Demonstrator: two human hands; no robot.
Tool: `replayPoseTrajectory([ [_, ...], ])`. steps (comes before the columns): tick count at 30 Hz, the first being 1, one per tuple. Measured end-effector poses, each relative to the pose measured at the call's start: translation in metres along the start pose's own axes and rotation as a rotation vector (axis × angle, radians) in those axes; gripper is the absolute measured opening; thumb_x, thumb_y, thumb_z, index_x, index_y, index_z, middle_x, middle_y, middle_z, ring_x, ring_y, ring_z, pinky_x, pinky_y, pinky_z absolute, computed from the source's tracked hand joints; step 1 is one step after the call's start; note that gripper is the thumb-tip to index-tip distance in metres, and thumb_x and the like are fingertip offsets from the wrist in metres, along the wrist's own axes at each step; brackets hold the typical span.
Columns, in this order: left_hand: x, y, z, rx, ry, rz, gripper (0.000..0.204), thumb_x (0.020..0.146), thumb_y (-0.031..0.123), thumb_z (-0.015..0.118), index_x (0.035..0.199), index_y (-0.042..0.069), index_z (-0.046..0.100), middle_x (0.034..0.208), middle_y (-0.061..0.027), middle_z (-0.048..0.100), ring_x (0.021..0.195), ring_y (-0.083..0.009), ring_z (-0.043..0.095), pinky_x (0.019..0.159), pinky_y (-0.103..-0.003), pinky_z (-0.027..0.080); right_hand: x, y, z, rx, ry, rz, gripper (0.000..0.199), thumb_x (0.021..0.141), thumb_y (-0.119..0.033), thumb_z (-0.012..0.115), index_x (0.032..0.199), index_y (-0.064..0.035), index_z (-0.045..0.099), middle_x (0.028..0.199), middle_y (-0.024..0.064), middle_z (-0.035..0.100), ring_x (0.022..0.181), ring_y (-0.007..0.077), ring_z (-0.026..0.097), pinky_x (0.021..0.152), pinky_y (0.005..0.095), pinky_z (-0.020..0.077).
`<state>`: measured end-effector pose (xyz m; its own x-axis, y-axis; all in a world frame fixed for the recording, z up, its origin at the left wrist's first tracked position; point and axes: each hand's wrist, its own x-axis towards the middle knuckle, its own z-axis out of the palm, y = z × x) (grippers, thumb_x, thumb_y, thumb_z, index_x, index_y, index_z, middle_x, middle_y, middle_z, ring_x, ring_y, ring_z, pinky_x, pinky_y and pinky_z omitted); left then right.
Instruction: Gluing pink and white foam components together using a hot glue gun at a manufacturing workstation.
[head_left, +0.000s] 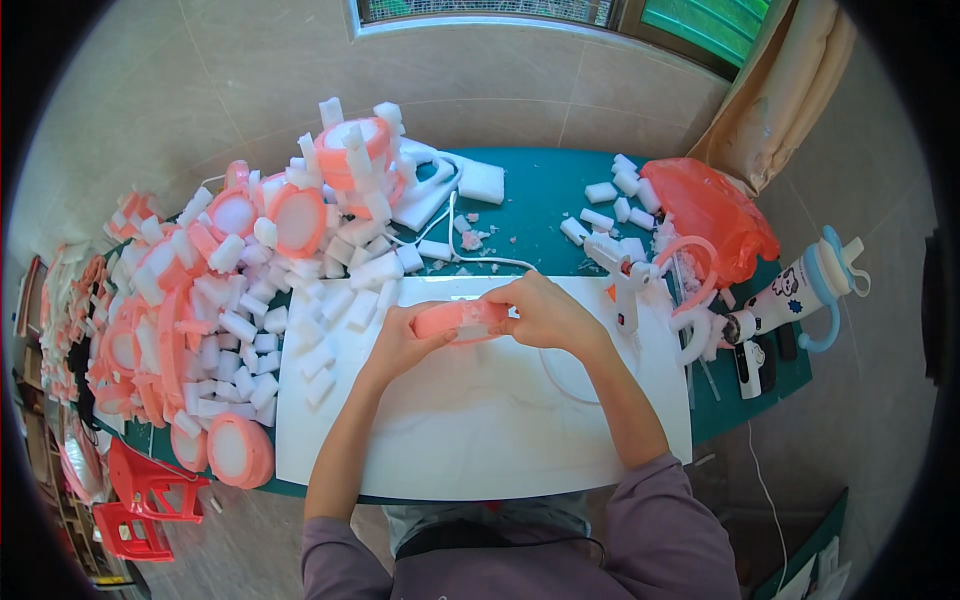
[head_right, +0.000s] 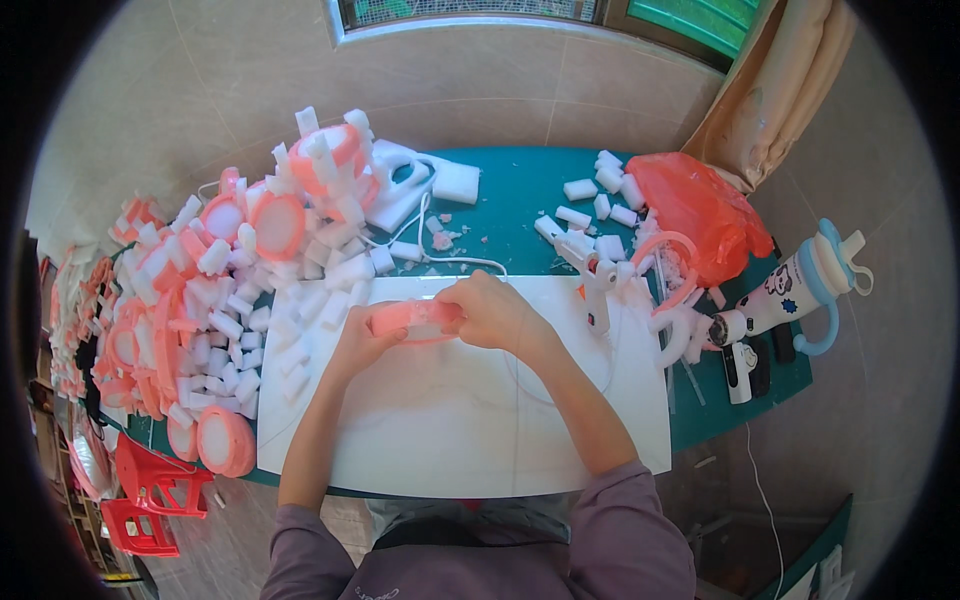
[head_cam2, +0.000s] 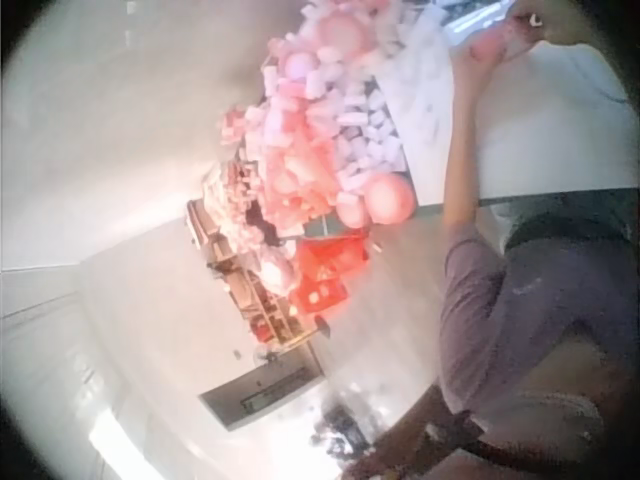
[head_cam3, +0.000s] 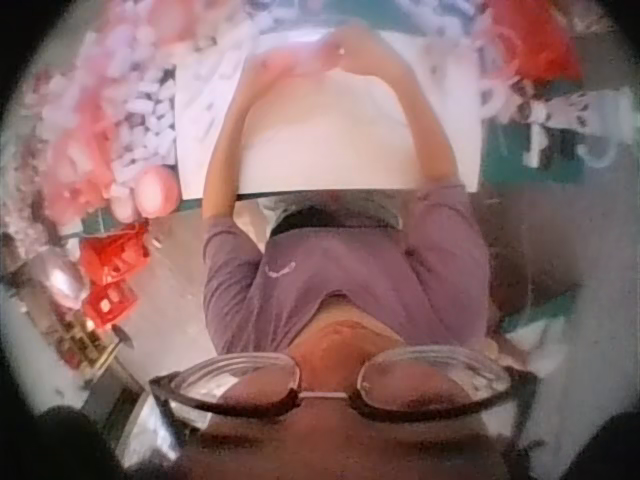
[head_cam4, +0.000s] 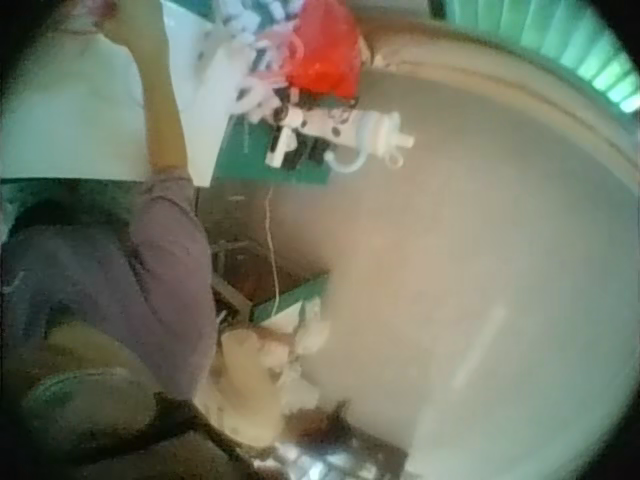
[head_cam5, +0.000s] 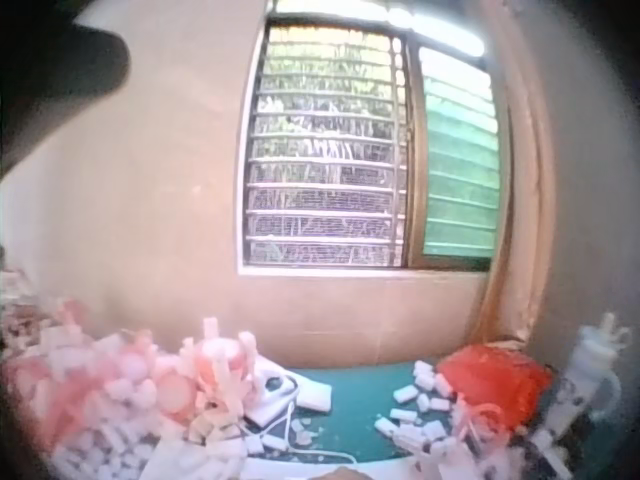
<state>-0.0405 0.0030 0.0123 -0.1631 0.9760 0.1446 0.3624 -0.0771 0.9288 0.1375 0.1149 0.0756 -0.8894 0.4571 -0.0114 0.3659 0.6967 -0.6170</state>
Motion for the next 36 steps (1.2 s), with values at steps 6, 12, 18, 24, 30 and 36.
replayPoseTrajectory([
  [6, -0.0004, -0.0006, -0.0001, 0.012, 0.004, -0.017, 0.033, 0.07, 0.017, 0.069, 0.097, -0.001, 0.062, 0.081, -0.0099, 0.065, 0.071, -0.0149, 0.058, 0.069, -0.027, 0.046, 0.0013, 0.0032, 0.002, -0.016, 0.009, -0.013, 0.017, 0.065, -0.001, 0.065, 0.082, -0.0018, 0.063, 0.075, 0.0149, 0.062, 0.069, 0.0283, 0.057, 0.06, 0.0344, 0.0433],
  [12, -0.0007, 0.0025, 0.0003, 0.003, 0.002, -0.021, 0.033, 0.07, 0.017, 0.07, 0.097, -0.001, 0.062, 0.081, -0.0098, 0.065, 0.072, -0.0146, 0.058, 0.069, -0.027, 0.046, 0.0004, 0.0041, 0.0022, -0.008, 0.015, -0.019, 0.017, 0.065, -0.001, 0.066, 0.082, -0.0017, 0.063, 0.076, 0.0151, 0.062, 0.07, 0.0287, 0.057, 0.061, 0.0345, 0.0435],
  [18, -0.0013, 0.0008, -0.0001, 0.011, 0.013, -0.021, 0.033, 0.069, 0.016, 0.07, 0.096, -0.002, 0.062, 0.08, -0.0096, 0.065, 0.07, -0.0142, 0.058, 0.068, -0.026, 0.046, 0.0017, 0.003, 0.0024, -0.045, -0.007, -0.016, 0.023, 0.066, -0.001, 0.067, 0.088, -0.0024, 0.064, 0.076, 0.0131, 0.063, 0.067, 0.0255, 0.058, 0.059, 0.032, 0.0433],
  [24, -0.0005, 0.0043, 0.0006, 0.004, 0.004, -0.031, 0.034, 0.069, 0.016, 0.071, 0.096, -0.001, 0.062, 0.08, -0.0091, 0.065, 0.07, -0.0135, 0.058, 0.067, -0.026, 0.046, 0.001, 0.0022, 0.0011, -0.042, -0.009, -0.006, 0.024, 0.066, 0.001, 0.066, 0.09, -0.0026, 0.064, 0.077, 0.0137, 0.063, 0.067, 0.025, 0.058, 0.059, 0.0324, 0.0434],
  [30, -0.0002, 0.0058, 0.0011, 0.01, 0.003, -0.042, 0.034, 0.068, 0.015, 0.072, 0.097, -0.001, 0.063, 0.079, -0.0088, 0.065, 0.069, -0.013, 0.058, 0.066, -0.025, 0.046, 0.0018, 0.0034, 0.0025, -0.04, -0.005, -0.017, 0.026, 0.065, 0.002, 0.064, 0.091, -0.002, 0.064, 0.08, 0.0149, 0.063, 0.067, 0.0262, 0.058, 0.06, 0.0325, 0.0438],
  [36, -0.0006, 0.0033, 0.0032, 0.018, 0.024, -0.047, 0.034, 0.067, 0.014, 0.072, 0.097, 0.0, 0.063, 0.079, -0.0087, 0.065, 0.068, -0.0129, 0.057, 0.066, -0.025, 0.046, 0.0016, 0.0039, 0.0024, -0.028, 0.002, -0.016, 0.027, 0.065, 0.003, 0.064, 0.091, -0.0021, 0.064, 0.08, 0.0152, 0.063, 0.068, 0.027, 0.058, 0.06, 0.0325, 0.0437],
])
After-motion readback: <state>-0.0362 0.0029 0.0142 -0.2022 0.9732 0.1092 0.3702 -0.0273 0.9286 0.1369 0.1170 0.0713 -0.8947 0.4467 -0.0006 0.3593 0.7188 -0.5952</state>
